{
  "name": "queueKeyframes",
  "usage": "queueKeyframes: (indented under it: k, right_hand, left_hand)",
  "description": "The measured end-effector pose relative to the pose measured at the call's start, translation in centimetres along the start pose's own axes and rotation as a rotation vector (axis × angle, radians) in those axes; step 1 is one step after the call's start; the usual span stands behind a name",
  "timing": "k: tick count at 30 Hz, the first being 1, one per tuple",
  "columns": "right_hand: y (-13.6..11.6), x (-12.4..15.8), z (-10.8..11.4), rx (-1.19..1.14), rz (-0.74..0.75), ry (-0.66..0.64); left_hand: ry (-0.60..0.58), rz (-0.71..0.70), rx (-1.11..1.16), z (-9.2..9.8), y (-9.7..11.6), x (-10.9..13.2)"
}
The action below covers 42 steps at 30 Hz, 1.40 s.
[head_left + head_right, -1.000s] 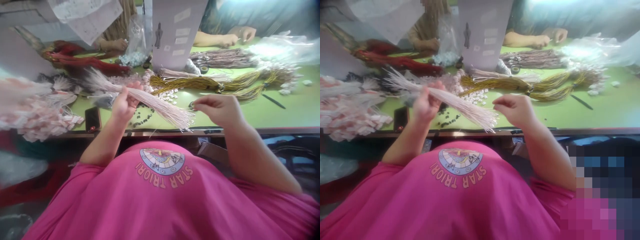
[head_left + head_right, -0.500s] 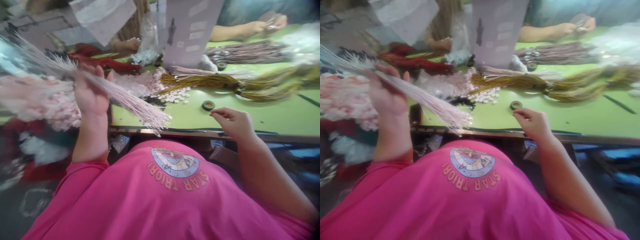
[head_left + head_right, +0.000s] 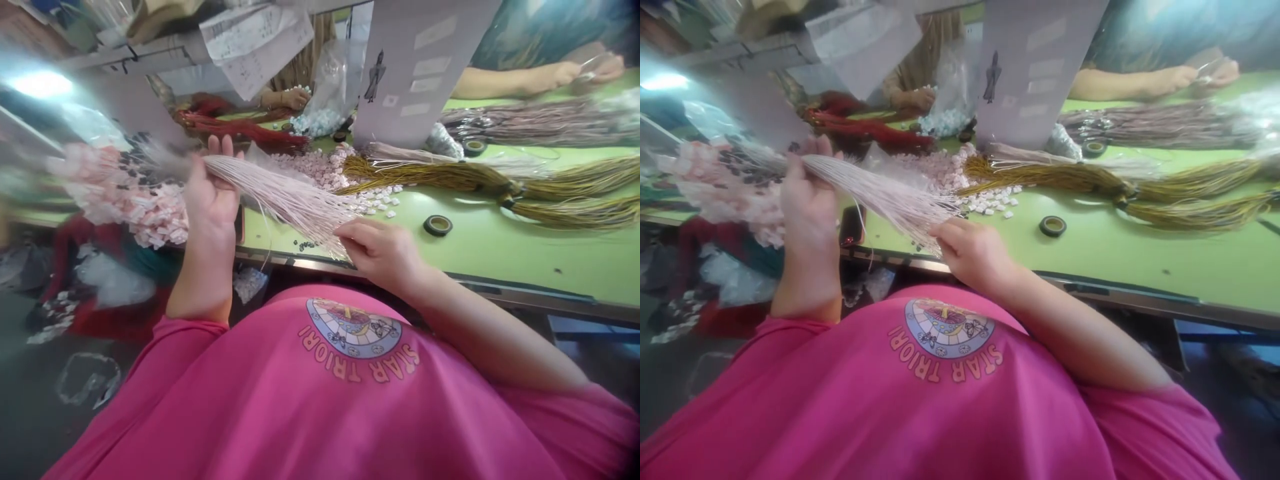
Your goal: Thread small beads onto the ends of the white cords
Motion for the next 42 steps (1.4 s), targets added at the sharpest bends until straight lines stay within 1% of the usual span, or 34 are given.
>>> queueKeyframes:
  k: [3, 5, 8, 10, 12, 16, 19, 25, 27, 30, 32, 35, 37, 40, 42]
  right_hand:
    - [0.5, -0.1, -1.0, 0.165, -0.027, -0.040]
    - [0.3, -0.2, -1.3, 0.296, -0.036, -0.062]
    - [-0.2, -0.2, -1.5, 0.400, -0.036, -0.076]
    - [-0.3, -0.1, -1.5, 0.398, -0.036, -0.059]
    - [-0.3, 0.3, -1.5, 0.354, -0.039, -0.035]
    - [-0.4, 0.9, -1.7, 0.226, -0.006, -0.007]
    - [-0.3, 1.1, -2.0, 0.203, 0.004, 0.006]
    - [0.1, 1.1, -2.2, 0.276, 0.002, 0.026]
    - [0.1, 1.1, -2.1, 0.296, 0.007, 0.046]
    - [0.4, 1.0, -2.1, 0.325, -0.011, 0.037]
    - [0.6, 1.1, -2.3, 0.298, -0.016, 0.009]
    - [1.3, 1.5, -2.3, 0.231, -0.037, -0.007]
    - [1.6, 2.1, -2.8, 0.209, -0.036, -0.063]
    - [2.1, 3.1, -3.3, 0.274, -0.046, -0.133]
    - [2.4, 3.8, -3.5, 0.306, -0.044, -0.159]
  left_hand:
    - [-0.060, -0.084, -0.029, -0.3, -0.4, -0.1]
    - [-0.089, -0.129, -0.018, -0.6, -0.5, -0.1]
    - [-0.093, -0.156, -0.126, -1.2, -0.8, 0.0]
    - [-0.095, -0.171, -0.210, -1.6, -1.0, 0.2]
    - [-0.104, -0.184, -0.225, -1.8, -1.2, 0.3]
    - [-0.138, -0.200, -0.069, -1.6, -1.3, 0.4]
    - [-0.155, -0.178, -0.003, -1.8, -1.5, 0.5]
    - [-0.095, -0.125, -0.030, -2.9, -1.7, 1.2]
    - [-0.057, -0.109, -0.052, -3.2, -1.7, 1.6]
    - [0.032, -0.105, -0.105, -3.3, -1.6, 2.1]
    - [0.049, -0.103, -0.110, -3.5, -1.7, 2.2]
    - [0.039, -0.085, -0.104, -3.8, -2.1, 2.2]
    - [0.036, -0.058, -0.082, -3.8, -2.5, 2.2]
    - [0.043, 0.016, 0.016, -3.8, -3.3, 2.3]
    - [0.052, 0.093, 0.151, -3.9, -3.7, 2.6]
Point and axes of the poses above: each hand's wrist, its own x-axis away from the middle knuckle, its own z-axis out of the back of the hand, y = z × x, the point moved 8 cm from there along -x, towards the middle knuckle, and after that the axes turned 13 degrees about z, right-handed, at the moved point
